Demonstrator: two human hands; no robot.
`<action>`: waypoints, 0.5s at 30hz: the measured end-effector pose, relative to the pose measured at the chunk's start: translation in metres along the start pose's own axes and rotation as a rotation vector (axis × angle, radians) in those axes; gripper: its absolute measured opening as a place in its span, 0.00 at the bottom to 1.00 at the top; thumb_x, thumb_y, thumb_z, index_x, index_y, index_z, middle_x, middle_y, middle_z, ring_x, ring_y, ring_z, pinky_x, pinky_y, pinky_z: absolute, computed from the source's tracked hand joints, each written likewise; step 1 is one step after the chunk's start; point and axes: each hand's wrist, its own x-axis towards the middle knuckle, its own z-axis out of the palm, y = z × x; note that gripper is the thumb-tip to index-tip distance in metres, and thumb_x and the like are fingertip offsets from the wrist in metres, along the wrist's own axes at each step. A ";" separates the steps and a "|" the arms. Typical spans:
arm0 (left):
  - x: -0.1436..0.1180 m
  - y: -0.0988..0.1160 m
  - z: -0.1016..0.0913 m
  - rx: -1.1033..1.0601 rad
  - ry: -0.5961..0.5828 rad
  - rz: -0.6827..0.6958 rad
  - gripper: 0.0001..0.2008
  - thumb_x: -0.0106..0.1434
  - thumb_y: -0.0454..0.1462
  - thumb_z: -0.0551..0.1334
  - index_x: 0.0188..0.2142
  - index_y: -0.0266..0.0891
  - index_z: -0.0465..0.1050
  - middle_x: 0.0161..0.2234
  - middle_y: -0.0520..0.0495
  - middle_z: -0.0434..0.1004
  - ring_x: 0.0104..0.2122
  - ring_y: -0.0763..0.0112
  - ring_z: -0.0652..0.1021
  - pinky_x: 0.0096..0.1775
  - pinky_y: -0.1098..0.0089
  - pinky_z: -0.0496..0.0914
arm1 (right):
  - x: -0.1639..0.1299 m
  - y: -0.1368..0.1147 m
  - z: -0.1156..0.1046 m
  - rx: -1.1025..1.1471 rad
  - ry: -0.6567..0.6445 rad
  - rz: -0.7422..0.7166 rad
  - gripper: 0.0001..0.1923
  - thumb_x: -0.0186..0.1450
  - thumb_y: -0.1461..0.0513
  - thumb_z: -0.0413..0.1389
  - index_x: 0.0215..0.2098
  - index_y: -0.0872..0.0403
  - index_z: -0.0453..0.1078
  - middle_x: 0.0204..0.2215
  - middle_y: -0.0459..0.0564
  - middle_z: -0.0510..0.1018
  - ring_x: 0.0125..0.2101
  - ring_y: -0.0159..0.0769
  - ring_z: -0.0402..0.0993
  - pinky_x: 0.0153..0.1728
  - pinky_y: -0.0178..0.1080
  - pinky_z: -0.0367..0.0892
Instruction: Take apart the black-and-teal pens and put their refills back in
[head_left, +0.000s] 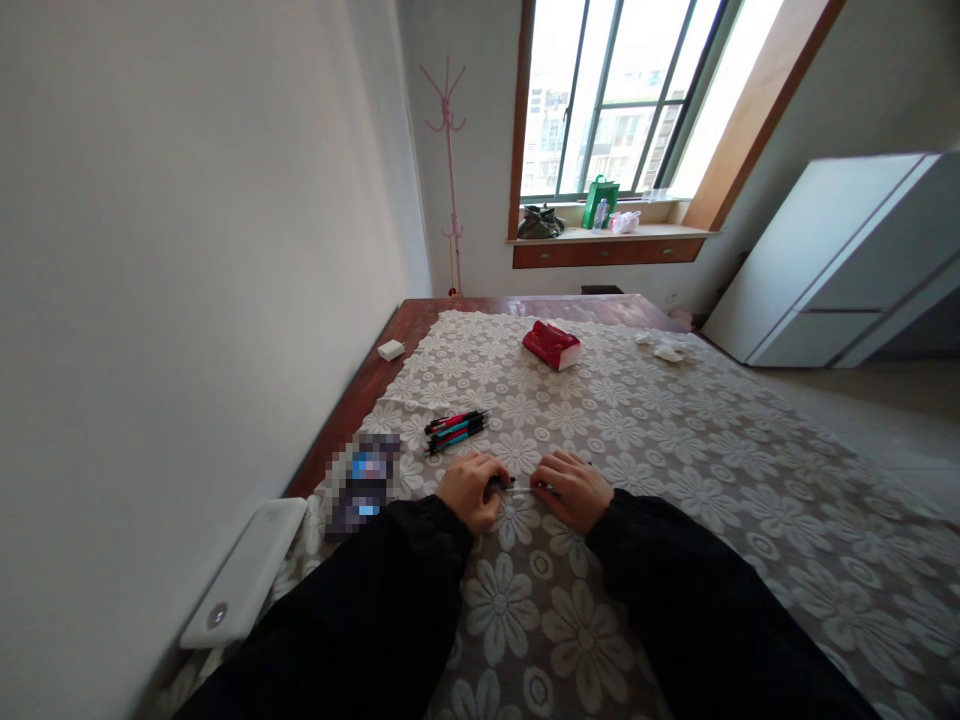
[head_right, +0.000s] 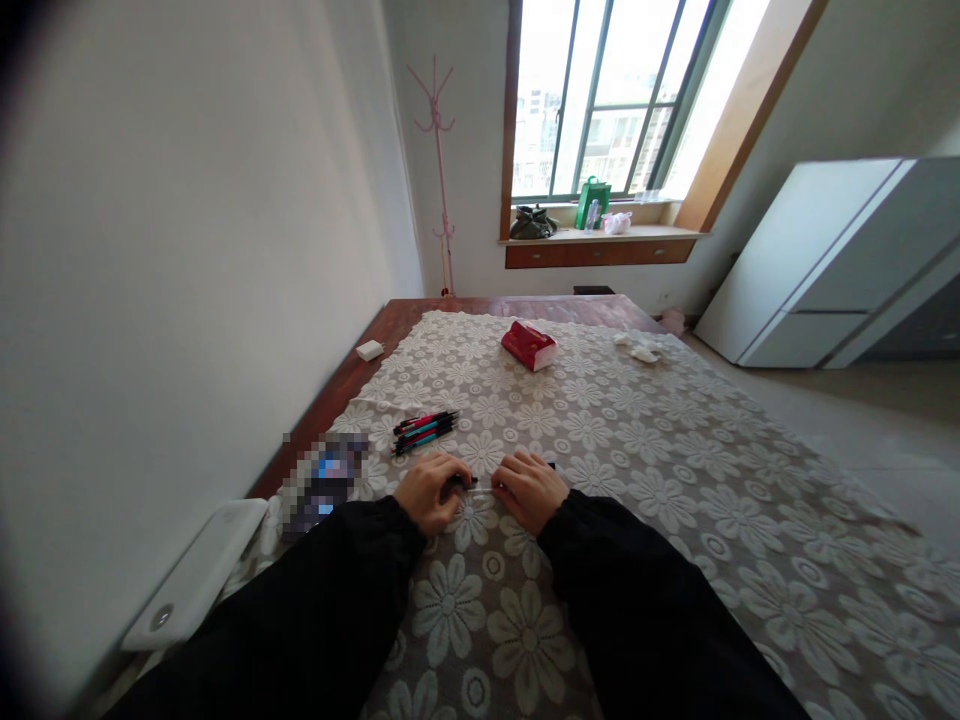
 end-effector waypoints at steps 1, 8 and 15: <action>0.000 -0.001 0.000 -0.002 -0.002 -0.007 0.16 0.48 0.26 0.59 0.36 0.41 0.74 0.39 0.47 0.79 0.44 0.60 0.74 0.50 0.62 0.66 | 0.000 0.000 0.000 0.000 -0.003 0.000 0.03 0.67 0.65 0.54 0.35 0.52 0.69 0.33 0.49 0.74 0.36 0.39 0.66 0.38 0.41 0.60; 0.000 -0.006 0.003 -0.027 0.019 -0.004 0.18 0.49 0.23 0.55 0.36 0.40 0.74 0.38 0.47 0.79 0.44 0.61 0.74 0.49 0.63 0.67 | 0.000 0.001 0.002 0.003 -0.007 0.013 0.04 0.67 0.65 0.53 0.35 0.52 0.69 0.33 0.49 0.75 0.37 0.39 0.66 0.38 0.41 0.59; 0.000 -0.007 0.002 -0.007 0.038 -0.027 0.20 0.49 0.22 0.55 0.38 0.40 0.74 0.38 0.47 0.78 0.43 0.62 0.74 0.48 0.64 0.68 | 0.000 0.000 0.001 0.005 -0.004 0.009 0.03 0.67 0.64 0.54 0.35 0.52 0.70 0.33 0.48 0.75 0.36 0.39 0.66 0.38 0.41 0.60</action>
